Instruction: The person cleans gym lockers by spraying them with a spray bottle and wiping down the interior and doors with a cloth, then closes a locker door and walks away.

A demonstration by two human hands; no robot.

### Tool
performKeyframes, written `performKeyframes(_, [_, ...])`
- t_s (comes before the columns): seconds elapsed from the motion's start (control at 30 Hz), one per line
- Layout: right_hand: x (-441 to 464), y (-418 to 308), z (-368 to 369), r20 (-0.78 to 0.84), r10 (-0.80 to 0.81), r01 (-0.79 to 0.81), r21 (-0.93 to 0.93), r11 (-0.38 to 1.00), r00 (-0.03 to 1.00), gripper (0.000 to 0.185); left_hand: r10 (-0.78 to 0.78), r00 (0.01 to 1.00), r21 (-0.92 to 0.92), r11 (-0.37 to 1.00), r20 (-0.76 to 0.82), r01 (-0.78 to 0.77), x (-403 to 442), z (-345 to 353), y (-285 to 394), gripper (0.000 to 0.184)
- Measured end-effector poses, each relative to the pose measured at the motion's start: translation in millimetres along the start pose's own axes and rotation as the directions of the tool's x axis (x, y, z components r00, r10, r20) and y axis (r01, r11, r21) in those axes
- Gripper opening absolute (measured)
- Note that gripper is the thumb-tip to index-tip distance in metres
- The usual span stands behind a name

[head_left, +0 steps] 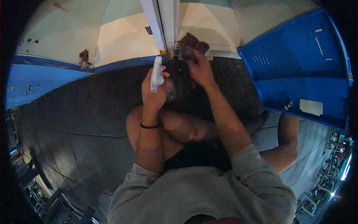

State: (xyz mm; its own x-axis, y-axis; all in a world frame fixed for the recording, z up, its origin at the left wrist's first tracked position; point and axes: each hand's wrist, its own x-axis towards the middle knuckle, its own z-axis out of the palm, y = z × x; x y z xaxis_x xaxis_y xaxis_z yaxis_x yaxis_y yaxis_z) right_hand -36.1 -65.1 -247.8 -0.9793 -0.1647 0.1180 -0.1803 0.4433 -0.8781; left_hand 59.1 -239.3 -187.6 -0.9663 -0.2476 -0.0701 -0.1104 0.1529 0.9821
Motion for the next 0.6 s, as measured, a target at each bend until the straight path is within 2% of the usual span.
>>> performKeyframes(0.07, [2.2, -11.1, 22.0, -0.025, -0.004, 0.001, -0.128, 0.992, 1.000, 0.050, -0.010, 1.000, -0.074, 0.997, 0.001, 0.010, 0.4, 0.5, -4.0, 0.041])
performKeyframes(0.1, [6.3, -18.8, 29.6, -0.034, -0.013, 0.006, -0.195, 0.981, 0.999, 0.049, -0.004, 1.000, -0.046, 0.999, -0.003, 0.004, 2.0, 0.0, -5.7, 0.040])
performKeyframes(0.2, [11.2, -40.6, 32.6, -0.011, 0.100, -0.101, -0.123, 0.987, 0.995, 0.054, 0.016, 1.000, -0.006, 1.000, -0.014, -0.016, 5.3, -0.9, -8.7, 0.040])
performKeyframes(0.3, [15.9, -55.7, 16.2, 0.125, 0.235, -0.192, -0.289, 0.938, 0.964, 0.057, 0.037, 0.999, -0.021, 0.999, -0.009, -0.037, 7.0, 0.8, -8.8, 0.040])
performKeyframes(0.4, [18.1, -55.3, 1.1, 0.212, 0.209, -0.100, -0.433, 0.896, 0.955, 0.053, 0.027, 1.000, -0.035, 0.999, 0.003, -0.027, 9.5, 3.0, -15.2, 0.041])
performKeyframes(0.47, [11.3, -36.3, -13.3, 0.404, 0.351, -0.289, -0.206, 0.935, 0.845, 0.049, -0.011, 1.000, -0.097, 0.995, 0.009, 0.011, 8.1, 4.6, -16.1, 0.042])
performKeyframes(0.5, [5.9, -26.6, -18.7, 0.505, 0.391, -0.395, -0.105, 0.913, 0.769, 0.047, 0.009, 1.000, -0.080, 0.997, 0.003, -0.008, 7.0, 2.9, -15.5, 0.042])
performKeyframes(0.57, [-16.4, -10.9, -26.9, 0.256, 0.441, -0.486, 0.148, 0.861, 0.860, 0.043, 0.047, 0.999, -0.058, 0.997, -0.003, -0.047, 5.5, 1.6, -12.9, 0.044])
performKeyframes(0.6, [-23.7, -4.2, -32.2, 0.127, 0.478, -0.493, 0.276, 0.825, 0.869, 0.042, 0.023, 1.000, -0.070, 0.997, 0.001, -0.022, 4.5, 1.8, -9.9, 0.044])
